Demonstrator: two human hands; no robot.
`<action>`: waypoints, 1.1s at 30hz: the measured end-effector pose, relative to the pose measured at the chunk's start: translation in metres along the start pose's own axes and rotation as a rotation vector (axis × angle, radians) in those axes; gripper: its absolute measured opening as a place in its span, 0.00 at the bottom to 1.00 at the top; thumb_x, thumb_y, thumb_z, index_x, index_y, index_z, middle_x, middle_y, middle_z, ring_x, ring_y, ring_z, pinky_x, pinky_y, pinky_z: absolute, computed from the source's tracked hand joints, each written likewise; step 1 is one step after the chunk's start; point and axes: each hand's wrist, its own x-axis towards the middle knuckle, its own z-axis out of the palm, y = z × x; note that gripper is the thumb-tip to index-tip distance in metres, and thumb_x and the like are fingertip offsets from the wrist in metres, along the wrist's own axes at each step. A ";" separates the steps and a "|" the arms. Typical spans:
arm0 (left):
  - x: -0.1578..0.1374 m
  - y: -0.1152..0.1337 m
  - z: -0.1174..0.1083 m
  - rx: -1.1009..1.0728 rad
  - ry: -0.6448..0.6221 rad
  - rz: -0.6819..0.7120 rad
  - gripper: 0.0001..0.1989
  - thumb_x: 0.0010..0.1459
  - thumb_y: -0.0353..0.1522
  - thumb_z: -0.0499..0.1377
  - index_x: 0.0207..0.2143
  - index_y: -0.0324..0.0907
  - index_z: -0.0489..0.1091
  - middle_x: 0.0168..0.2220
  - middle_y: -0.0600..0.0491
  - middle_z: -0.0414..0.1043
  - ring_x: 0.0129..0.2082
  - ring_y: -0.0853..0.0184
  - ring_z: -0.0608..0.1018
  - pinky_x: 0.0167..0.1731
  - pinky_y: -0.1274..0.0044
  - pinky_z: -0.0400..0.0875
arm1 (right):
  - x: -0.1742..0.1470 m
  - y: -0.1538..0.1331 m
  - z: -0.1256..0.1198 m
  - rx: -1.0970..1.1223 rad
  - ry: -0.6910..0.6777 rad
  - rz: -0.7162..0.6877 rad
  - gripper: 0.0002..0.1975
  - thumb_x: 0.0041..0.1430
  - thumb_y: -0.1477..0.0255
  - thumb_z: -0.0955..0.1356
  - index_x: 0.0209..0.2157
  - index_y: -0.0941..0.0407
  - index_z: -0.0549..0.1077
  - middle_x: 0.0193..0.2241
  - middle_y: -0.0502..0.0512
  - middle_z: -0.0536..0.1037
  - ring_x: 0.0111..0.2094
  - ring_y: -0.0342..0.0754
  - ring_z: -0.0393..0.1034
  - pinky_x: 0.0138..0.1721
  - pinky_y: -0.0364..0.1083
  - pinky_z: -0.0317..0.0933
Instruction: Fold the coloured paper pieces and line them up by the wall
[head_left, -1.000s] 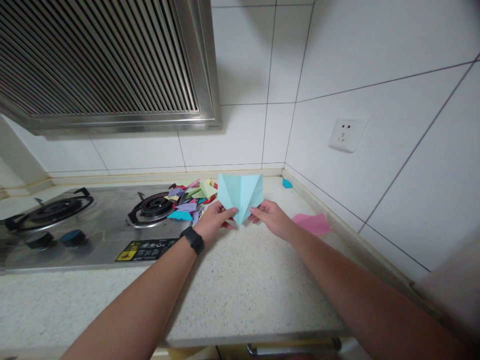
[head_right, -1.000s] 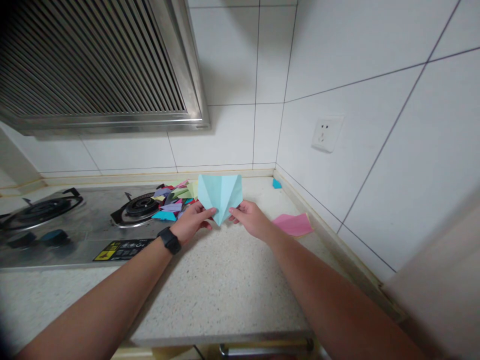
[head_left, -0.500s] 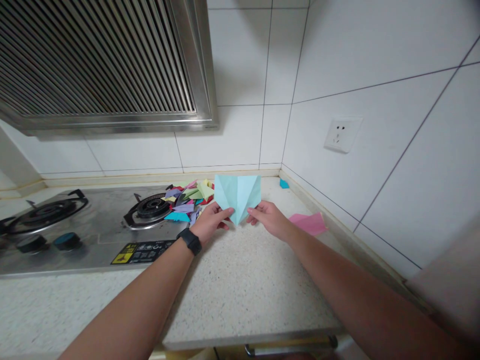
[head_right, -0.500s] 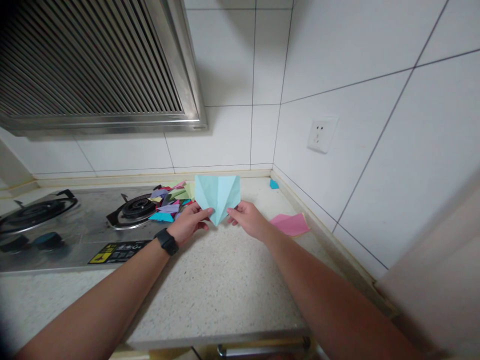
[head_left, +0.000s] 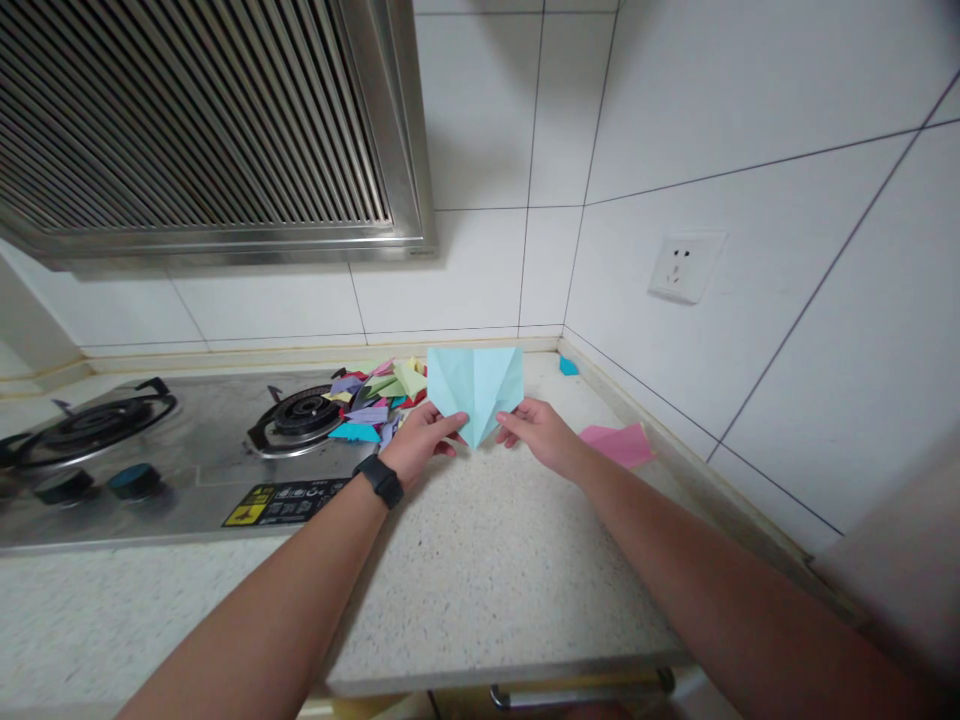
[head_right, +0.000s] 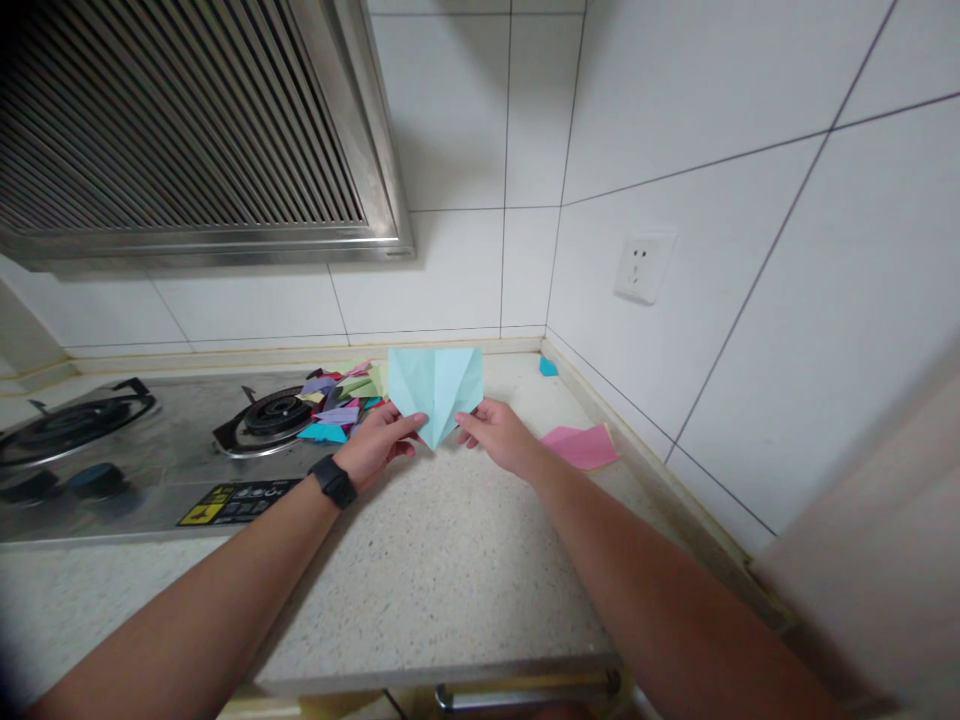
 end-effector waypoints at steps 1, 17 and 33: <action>0.000 0.000 0.000 0.000 0.002 -0.001 0.18 0.52 0.41 0.65 0.40 0.37 0.70 0.35 0.49 0.72 0.28 0.70 0.75 0.20 0.82 0.68 | 0.000 0.000 0.000 0.001 -0.001 0.001 0.16 0.57 0.58 0.68 0.35 0.58 0.72 0.25 0.54 0.77 0.24 0.44 0.70 0.28 0.44 0.63; -0.001 0.002 0.001 -0.023 0.000 -0.006 0.17 0.52 0.41 0.65 0.38 0.37 0.69 0.33 0.50 0.72 0.26 0.71 0.75 0.20 0.82 0.67 | 0.001 0.002 0.000 0.011 -0.005 -0.004 0.17 0.56 0.57 0.68 0.34 0.58 0.72 0.23 0.53 0.76 0.23 0.44 0.69 0.26 0.44 0.62; -0.007 0.010 0.010 -0.045 -0.097 -0.012 0.17 0.52 0.39 0.65 0.40 0.39 0.70 0.31 0.52 0.71 0.27 0.71 0.74 0.21 0.82 0.68 | -0.006 -0.017 0.007 0.048 -0.022 0.008 0.16 0.54 0.58 0.69 0.32 0.58 0.71 0.22 0.51 0.74 0.23 0.43 0.68 0.27 0.44 0.62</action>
